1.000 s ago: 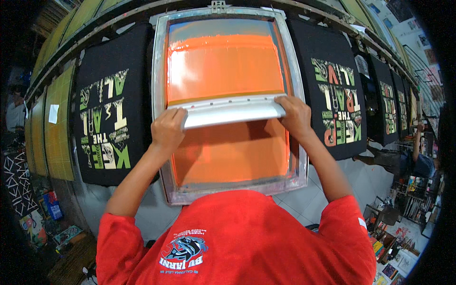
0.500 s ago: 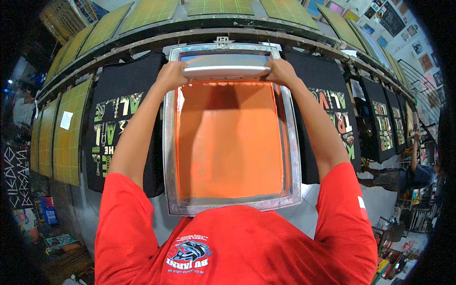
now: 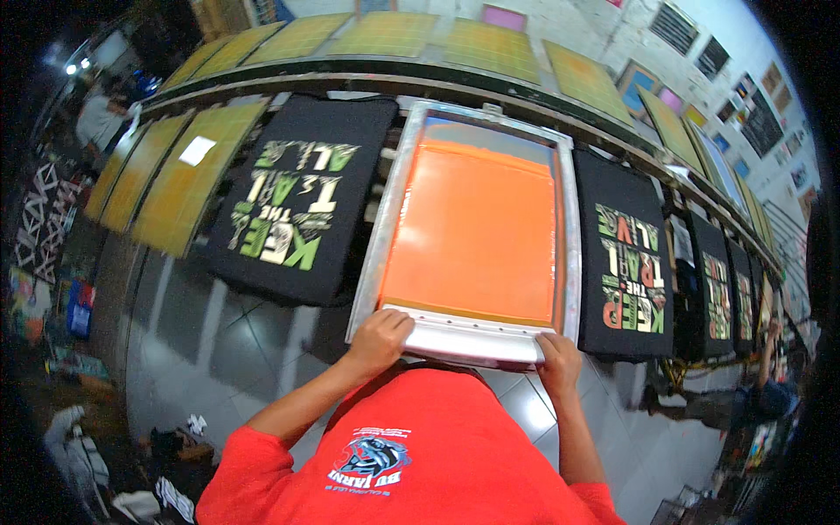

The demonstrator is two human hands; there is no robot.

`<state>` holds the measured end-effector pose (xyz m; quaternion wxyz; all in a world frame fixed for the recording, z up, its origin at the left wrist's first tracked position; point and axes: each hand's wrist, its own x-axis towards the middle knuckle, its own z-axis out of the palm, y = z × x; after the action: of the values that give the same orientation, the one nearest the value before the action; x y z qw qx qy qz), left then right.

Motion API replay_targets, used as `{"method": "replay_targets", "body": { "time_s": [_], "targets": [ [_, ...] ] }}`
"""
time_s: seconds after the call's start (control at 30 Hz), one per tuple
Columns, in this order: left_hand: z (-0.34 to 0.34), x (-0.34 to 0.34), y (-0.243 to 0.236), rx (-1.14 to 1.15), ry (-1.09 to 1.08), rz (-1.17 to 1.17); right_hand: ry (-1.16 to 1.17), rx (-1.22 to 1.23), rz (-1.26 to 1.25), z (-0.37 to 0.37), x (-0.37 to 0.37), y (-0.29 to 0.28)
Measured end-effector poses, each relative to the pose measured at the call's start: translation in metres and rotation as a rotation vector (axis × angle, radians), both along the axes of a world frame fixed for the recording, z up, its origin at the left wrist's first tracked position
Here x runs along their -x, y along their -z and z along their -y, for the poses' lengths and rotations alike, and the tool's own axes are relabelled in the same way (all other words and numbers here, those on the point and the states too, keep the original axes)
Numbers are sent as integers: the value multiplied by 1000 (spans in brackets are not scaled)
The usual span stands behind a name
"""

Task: The person performs screen printing on several black t-shirts by placing a screen over each shirt and using a squeegee to spread orange ink across the stencil, repeating this process for multiple shirts on a long printing table.

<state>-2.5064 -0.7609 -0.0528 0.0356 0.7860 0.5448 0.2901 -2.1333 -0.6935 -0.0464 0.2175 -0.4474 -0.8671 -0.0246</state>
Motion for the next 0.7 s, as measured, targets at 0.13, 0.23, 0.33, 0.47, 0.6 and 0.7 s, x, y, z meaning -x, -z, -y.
{"method": "replay_targets", "body": {
  "time_s": [0.13,0.23,0.33,0.47,0.6,0.7],
  "targets": [
    [23,-13,12,3,-45,32,52,25,-30,25,8,13],
    [31,-13,8,19,-36,3,59,122,-42,35,13,7],
    [33,-4,6,68,6,77,16,213,-68,37,9,2],
    [27,11,-1,38,-120,245,133,56,-129,33,-19,22],
    [20,40,17,101,-773,316,552,264,-452,6,-54,39],
    [0,60,48,527,-763,545,626,714,-658,-19,-99,92]
  ]
}}
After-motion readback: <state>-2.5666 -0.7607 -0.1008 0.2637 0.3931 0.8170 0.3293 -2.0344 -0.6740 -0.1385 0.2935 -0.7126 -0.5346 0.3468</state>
